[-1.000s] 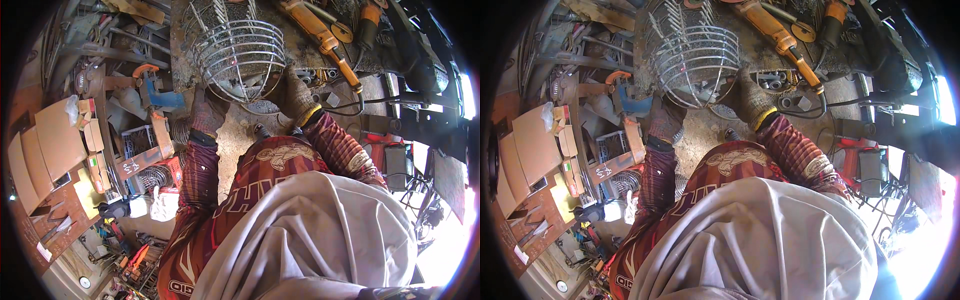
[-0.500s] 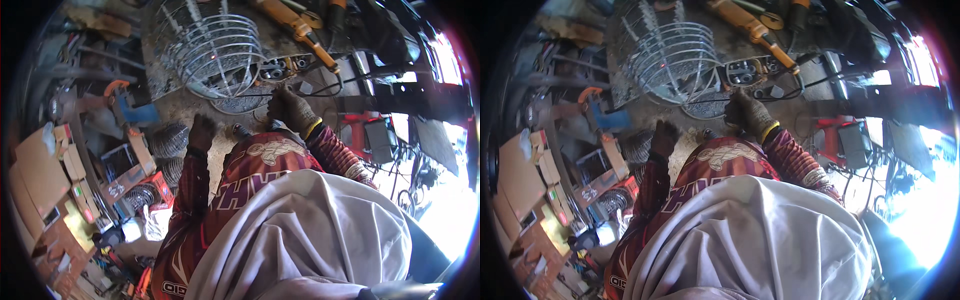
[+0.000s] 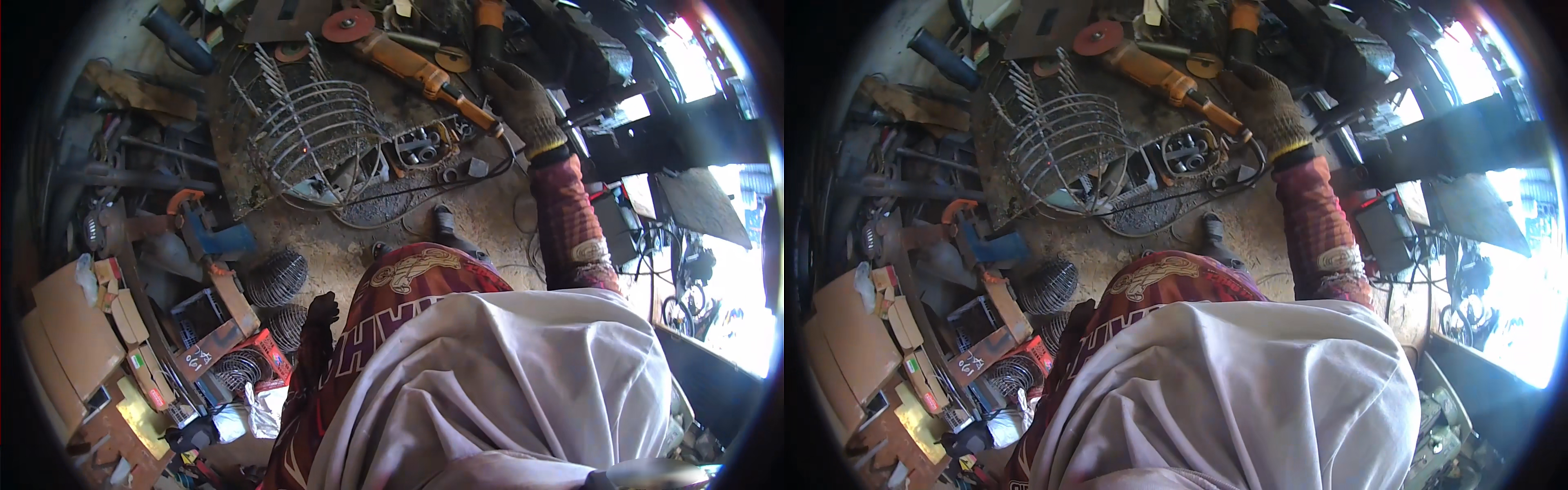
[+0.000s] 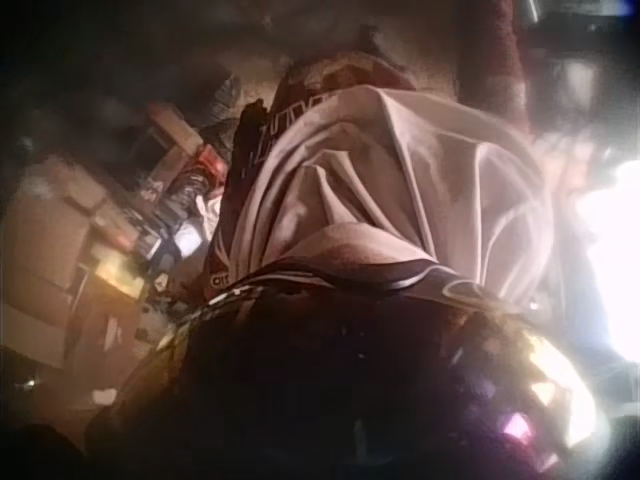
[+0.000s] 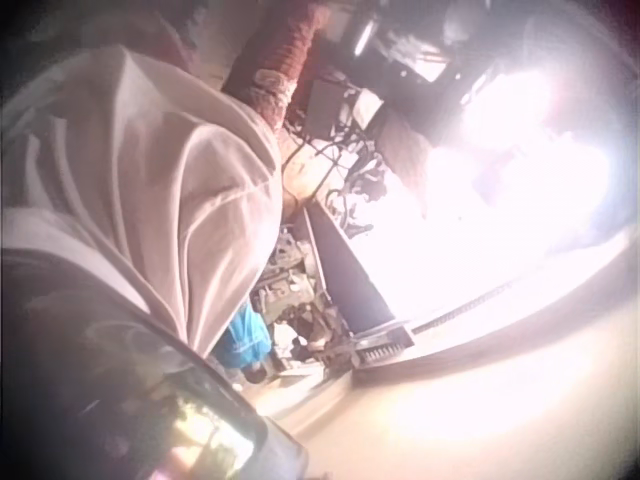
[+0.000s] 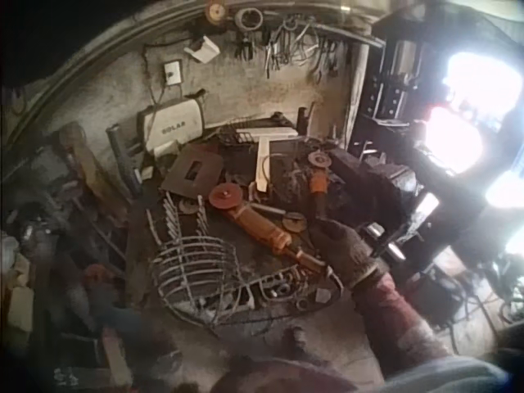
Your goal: The person welds components onto a curved metal cage-like frame using a welding tool, holding metal rods and small plates against the frame before applying the tool by hand.
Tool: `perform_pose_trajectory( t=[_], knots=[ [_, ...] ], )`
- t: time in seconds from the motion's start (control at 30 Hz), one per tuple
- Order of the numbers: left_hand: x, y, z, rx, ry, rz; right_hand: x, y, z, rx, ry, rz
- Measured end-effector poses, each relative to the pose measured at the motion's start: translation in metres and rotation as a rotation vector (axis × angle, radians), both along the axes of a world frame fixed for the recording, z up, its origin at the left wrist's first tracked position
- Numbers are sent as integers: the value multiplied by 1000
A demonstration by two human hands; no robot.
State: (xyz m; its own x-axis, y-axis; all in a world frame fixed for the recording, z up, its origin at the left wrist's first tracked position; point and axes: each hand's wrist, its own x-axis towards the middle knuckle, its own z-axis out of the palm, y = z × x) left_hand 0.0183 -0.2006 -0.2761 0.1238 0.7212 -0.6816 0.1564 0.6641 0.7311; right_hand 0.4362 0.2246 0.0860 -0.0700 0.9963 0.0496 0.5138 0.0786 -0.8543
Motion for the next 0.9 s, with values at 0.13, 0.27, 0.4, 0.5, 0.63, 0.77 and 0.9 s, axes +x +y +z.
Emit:
perform_pose_trajectory(
  t=[0.13,0.27,0.4,0.5,0.63,0.77,0.9],
  knots=[
    [13,3,25,152,-7,67,-17,43,-1,154,-309,153],
    [54,4,29,425,268,-59,-34,93,-15,249,-661,324],
    [96,1,45,360,385,-28,-43,120,-18,166,-739,447],
    [116,-4,57,23,357,150,-41,124,-18,43,-616,498],
    [137,-16,68,-98,360,285,-41,100,-10,67,-425,645],
    [149,-4,85,-78,385,353,-30,50,2,104,-494,592],
    [161,67,130,231,504,282,-13,23,3,-36,-557,535]
  ],
)
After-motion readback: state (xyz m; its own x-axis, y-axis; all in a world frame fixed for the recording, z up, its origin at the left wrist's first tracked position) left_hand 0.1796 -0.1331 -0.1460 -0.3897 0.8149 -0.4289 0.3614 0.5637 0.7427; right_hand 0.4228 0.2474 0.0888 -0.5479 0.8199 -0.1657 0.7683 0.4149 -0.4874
